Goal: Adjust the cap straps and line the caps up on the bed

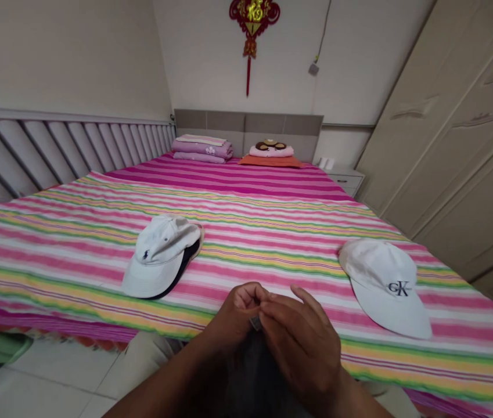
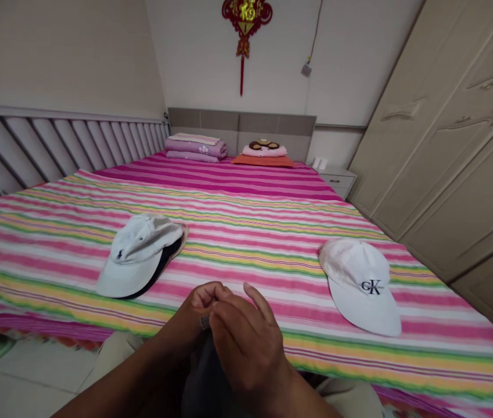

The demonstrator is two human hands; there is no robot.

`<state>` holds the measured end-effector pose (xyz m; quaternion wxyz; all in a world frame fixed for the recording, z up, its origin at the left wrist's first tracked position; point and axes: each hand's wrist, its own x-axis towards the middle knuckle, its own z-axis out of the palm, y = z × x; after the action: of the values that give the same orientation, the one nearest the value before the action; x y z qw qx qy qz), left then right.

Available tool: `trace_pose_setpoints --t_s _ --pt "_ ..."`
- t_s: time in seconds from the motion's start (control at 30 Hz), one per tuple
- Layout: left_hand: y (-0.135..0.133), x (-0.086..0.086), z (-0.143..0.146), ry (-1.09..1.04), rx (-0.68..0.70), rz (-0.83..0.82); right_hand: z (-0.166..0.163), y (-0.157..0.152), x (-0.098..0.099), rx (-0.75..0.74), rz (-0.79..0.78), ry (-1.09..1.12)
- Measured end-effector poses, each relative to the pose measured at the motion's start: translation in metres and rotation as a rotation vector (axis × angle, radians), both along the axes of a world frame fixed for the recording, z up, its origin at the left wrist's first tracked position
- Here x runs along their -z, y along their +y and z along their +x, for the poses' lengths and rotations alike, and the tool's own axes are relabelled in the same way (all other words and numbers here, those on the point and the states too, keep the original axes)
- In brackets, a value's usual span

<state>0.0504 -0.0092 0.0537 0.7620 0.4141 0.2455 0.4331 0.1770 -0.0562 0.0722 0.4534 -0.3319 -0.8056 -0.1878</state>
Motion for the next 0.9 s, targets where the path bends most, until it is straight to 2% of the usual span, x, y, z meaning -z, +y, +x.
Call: trace_pose_setpoints --t_s 0.23,0.33,0.4,0.47,0.53,0.63,0.7,0.77,0.83,0.9 --pt "-0.005 -0.004 0.001 0.011 -0.034 0.139 -0.008 -0.004 -0.005 -0.030 0.004 0.079" --pt "-0.007 -0.004 0.000 0.033 -0.049 0.168 -0.009 -0.007 -0.010 -0.041 -0.071 0.097" --pt "-0.008 -0.005 -0.001 0.033 -0.007 0.137 -0.005 -0.006 -0.014 -0.065 -0.156 0.158" --pt "-0.007 -0.008 -0.004 -0.005 0.065 0.089 0.003 -0.003 -0.018 -0.069 -0.305 0.293" --pt "-0.004 -0.011 -0.008 -0.050 0.132 0.070 0.012 0.004 -0.019 -0.094 -0.587 0.435" --pt "0.003 -0.016 -0.015 -0.050 0.163 0.094 0.022 0.013 -0.014 -0.319 -1.167 0.495" --pt "0.009 -0.019 -0.020 -0.010 0.172 0.094 0.026 0.016 -0.008 -0.497 -1.434 0.586" --pt "0.015 -0.021 -0.025 0.043 0.220 0.062 0.027 0.018 -0.003 -0.576 -1.507 0.799" --pt "0.020 -0.022 -0.030 0.072 0.279 0.027 0.027 0.018 -0.001 -0.580 -1.464 0.992" --pt "0.024 -0.021 -0.032 0.073 0.333 -0.020 0.025 0.018 -0.001 -0.581 -1.438 1.083"
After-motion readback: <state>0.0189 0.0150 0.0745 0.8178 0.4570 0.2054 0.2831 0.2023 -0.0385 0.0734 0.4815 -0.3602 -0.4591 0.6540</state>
